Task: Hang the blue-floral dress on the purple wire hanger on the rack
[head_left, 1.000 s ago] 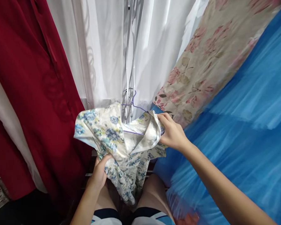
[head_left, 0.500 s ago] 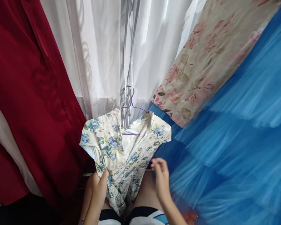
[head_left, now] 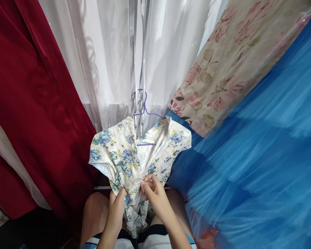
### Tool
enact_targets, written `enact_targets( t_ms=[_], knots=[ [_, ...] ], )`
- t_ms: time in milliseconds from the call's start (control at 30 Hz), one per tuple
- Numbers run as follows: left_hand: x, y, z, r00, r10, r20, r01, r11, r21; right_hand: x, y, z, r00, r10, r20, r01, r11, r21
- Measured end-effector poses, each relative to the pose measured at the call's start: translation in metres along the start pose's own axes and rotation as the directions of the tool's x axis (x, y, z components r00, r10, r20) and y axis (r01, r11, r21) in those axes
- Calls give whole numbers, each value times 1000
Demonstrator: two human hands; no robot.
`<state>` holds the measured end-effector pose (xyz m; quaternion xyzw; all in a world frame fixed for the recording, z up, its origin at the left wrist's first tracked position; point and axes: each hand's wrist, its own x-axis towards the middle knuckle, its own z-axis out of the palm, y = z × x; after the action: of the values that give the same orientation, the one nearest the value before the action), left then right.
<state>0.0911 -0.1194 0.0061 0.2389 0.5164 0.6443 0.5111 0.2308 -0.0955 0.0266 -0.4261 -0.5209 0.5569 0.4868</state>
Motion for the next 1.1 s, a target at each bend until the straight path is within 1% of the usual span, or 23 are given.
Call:
enact_targets(
  t_ms=[67,167,233,267,300,333,367,400,433,467,500,533,567,600,667,733,800,867,900,967,1033,1067,1100],
  knots=[
    [-6,4,5,999,21,43,-20,999,-26,-4,3,1,1000,-10,8,10,1000,0],
    [-11,12,9,998,42,55,-41,999,-27,-6,-2,2,996,-65,68,63,998,25],
    [-9,14,6,999,-5,45,6,1000,-30,-5,-8,1,993,-49,108,39,996,86],
    [-6,14,3,999,-3,40,4,999,-33,-4,-11,-1,992,-22,121,8,993,116],
    [-3,14,-1,999,44,21,-44,999,-27,-4,-13,-3,992,10,125,-28,990,141],
    [-1,13,-4,989,149,-20,-149,989,2,-4,-15,-5,992,40,122,-59,986,155],
    [0,11,-7,951,302,-72,-297,953,64,-5,-16,-6,992,62,114,-80,984,158],
    [-1,9,-8,878,468,-101,-449,879,160,-6,-16,-8,992,77,104,-92,985,149],
    [-3,6,-6,795,600,-83,-561,781,273,-8,-16,-8,992,84,98,-97,986,135],
    [-6,2,-4,732,681,-15,-628,683,372,-11,-15,-8,992,85,96,-97,988,123],
    [-10,-2,1,708,700,91,-662,614,430,-14,-14,-7,992,78,97,-89,989,115],
    [-13,-6,7,718,666,205,-673,588,448,-18,-12,-6,993,68,101,-79,991,111],
    [-16,-10,13,741,600,301,-666,600,443,-20,-11,-5,993,58,105,-69,991,110],
    [-16,-13,19,763,537,361,-647,628,433,-22,-11,-4,993,50,110,-62,992,108],
    [-13,-16,27,779,482,401,-623,663,415,-21,-15,-5,994,46,98,-56,993,101],
    [-6,-14,32,753,473,457,-652,629,423,-12,-28,-8,998,38,40,-43,993,114],
    [-1,-6,34,709,421,566,-695,555,457,7,-52,-13,999,-4,-38,10,987,160],
    [0,6,35,665,318,676,-737,430,522,35,-84,-17,994,-81,-78,96,974,207],
    [0,13,36,646,268,715,-758,342,556,51,-101,-17,990,-121,-70,134,966,223],
    [-2,26,38,609,174,774,-793,129,595,80,-134,-16,982,-176,-71,188,954,233],
    [-2,36,39,572,73,817,-814,-67,577,103,-158,-11,972,-213,-95,230,943,240],
    [0,39,39,554,20,832,-824,-131,551,110,-166,-9,965,-235,-113,256,938,233],
    [2,43,38,533,-31,846,-838,-161,522,115,-171,-7,958,-260,-122,281,934,219]
  ],
)
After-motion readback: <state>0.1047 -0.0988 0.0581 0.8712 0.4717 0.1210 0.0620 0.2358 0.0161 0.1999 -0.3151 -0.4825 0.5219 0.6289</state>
